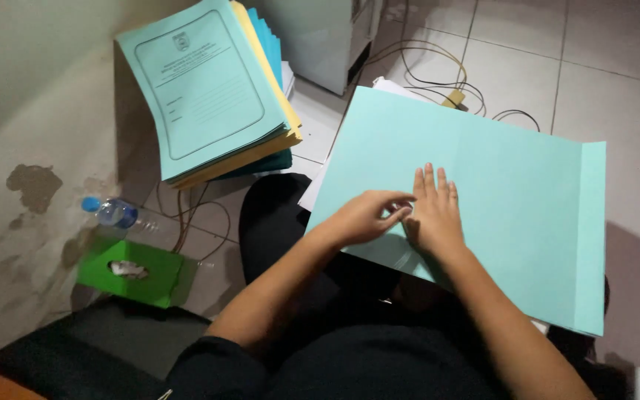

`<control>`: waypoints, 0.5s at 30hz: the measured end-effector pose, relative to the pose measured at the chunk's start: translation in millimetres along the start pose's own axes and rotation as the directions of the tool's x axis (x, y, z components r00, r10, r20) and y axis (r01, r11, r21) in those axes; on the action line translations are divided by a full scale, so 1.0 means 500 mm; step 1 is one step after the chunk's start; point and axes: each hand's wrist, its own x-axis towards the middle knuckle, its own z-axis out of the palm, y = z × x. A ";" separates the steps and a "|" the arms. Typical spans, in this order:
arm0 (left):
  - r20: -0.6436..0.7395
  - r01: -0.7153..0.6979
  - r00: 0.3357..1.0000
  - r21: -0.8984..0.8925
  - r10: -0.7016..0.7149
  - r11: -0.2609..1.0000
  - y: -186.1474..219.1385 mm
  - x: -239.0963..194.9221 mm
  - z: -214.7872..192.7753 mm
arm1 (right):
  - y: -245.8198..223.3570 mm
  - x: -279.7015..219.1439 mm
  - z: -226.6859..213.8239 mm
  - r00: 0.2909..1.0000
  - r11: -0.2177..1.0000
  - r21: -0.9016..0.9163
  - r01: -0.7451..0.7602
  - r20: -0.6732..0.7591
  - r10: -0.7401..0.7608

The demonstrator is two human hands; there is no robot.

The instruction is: The person sits and repeatedly folds light blue paper sheets in half. They smooth the creases with their hands, open the folded sheets to reveal printed text, and then fold them back down. The person handles the papers one by one, stacking them on their lap.

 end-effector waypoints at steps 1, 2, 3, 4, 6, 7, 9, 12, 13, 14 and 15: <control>-0.022 0.012 1.000 0.005 -0.012 1.000 -0.017 -0.002 -0.046 | -0.043 0.008 -0.007 1.000 1.000 0.004 0.026 0.000 -0.026; -0.251 -0.092 0.957 0.203 0.142 0.975 -0.033 -0.004 -0.092 | -0.082 0.014 -0.014 0.998 0.998 0.035 0.055 0.032 -0.056; -0.417 -0.142 0.848 0.417 0.327 0.898 -0.047 -0.003 -0.136 | -0.119 0.017 -0.021 0.995 0.995 0.070 0.075 0.062 -0.080; -0.427 -0.126 0.845 0.426 0.322 0.896 -0.054 -0.009 -0.191 | -0.127 0.024 -0.022 0.993 0.993 0.076 0.095 0.059 -0.099; -0.559 0.075 0.772 0.554 0.304 0.829 -0.067 -0.021 -0.300 | -0.146 0.031 -0.025 0.987 0.990 0.063 0.128 0.093 -0.134; -0.557 0.076 0.772 0.559 0.306 0.826 -0.075 -0.036 -0.331 | -0.144 0.030 -0.022 0.987 0.989 0.068 0.130 0.088 -0.136; -0.531 0.312 0.846 0.576 0.055 0.755 -0.090 -0.061 -0.390 | -0.135 0.028 -0.016 0.985 0.991 0.070 0.112 0.122 -0.120; -0.415 0.310 0.907 0.530 -0.078 0.789 -0.049 -0.073 -0.416 | -0.142 0.030 -0.030 0.985 0.993 0.066 0.099 0.137 -0.107; -0.416 0.312 0.906 0.529 -0.079 0.789 -0.051 -0.075 -0.421 | -0.141 0.029 -0.029 0.984 0.993 0.066 0.100 0.138 -0.109; -0.412 0.323 0.901 0.436 -0.132 0.840 -0.053 -0.078 -0.425 | -0.140 0.028 -0.029 0.984 0.993 0.065 0.099 0.142 -0.108; -0.402 0.332 0.897 0.341 -0.183 0.879 -0.054 -0.080 -0.431 | -0.140 0.028 -0.029 0.984 0.993 0.064 0.098 0.144 -0.106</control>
